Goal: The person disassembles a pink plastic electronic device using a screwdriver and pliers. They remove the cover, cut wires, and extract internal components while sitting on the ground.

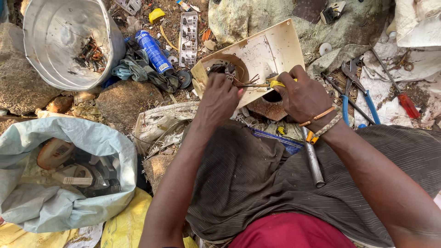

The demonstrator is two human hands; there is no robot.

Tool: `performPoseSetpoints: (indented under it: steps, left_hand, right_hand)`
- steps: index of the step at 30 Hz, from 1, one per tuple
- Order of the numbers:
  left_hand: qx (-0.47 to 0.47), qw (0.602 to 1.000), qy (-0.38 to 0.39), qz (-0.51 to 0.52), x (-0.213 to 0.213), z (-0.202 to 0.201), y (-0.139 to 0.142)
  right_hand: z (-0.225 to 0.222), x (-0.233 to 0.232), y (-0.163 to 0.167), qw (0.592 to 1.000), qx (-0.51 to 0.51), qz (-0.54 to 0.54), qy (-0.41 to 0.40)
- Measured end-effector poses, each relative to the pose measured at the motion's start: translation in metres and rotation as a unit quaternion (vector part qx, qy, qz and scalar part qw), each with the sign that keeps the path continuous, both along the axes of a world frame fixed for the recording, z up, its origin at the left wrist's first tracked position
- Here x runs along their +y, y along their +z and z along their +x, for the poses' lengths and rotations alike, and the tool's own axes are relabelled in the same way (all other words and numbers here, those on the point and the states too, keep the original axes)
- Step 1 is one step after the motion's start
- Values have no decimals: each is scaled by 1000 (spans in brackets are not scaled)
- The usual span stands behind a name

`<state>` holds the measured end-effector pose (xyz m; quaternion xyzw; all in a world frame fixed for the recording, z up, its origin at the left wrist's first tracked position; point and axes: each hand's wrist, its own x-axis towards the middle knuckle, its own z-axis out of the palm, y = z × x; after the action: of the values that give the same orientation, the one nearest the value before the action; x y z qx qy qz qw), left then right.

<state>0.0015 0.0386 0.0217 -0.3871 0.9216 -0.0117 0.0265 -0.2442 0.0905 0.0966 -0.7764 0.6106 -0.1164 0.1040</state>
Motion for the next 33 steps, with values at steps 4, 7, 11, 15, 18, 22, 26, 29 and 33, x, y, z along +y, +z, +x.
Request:
performPoseSetpoints:
  steps: [4, 7, 11, 15, 18, 22, 26, 29, 33]
  left_hand:
    - [264, 935, 96, -218, 12, 9, -18]
    - [256, 938, 175, -156, 23, 10, -36]
    - [263, 932, 217, -122, 17, 8, -37]
    - [176, 945, 269, -60, 1, 3, -4]
    - [58, 964, 204, -158, -23, -1, 21]
    - [43, 980, 192, -24, -53, -5, 28]
    - [88, 979, 184, -13, -65, 10, 19]
    - [92, 977, 189, -17, -53, 16, 7]
    - [70, 976, 176, -107, -32, 9, -7]
  right_hand:
    - [1, 1, -5, 998, -38, -52, 23]
    - [2, 0, -10, 997, 53, 45, -35]
    - [2, -10, -10, 998, -20, -25, 59]
    - [3, -15, -1, 983, -118, -86, 115]
    - [5, -12, 4, 993, 18, 114, 1]
    - [8, -13, -2, 971, -35, -132, 195]
    - [-2, -7, -11, 984, -106, -101, 100]
    - [-16, 12, -16, 986, -122, -112, -2]
    - [-29, 64, -18, 974, -124, -178, -60]
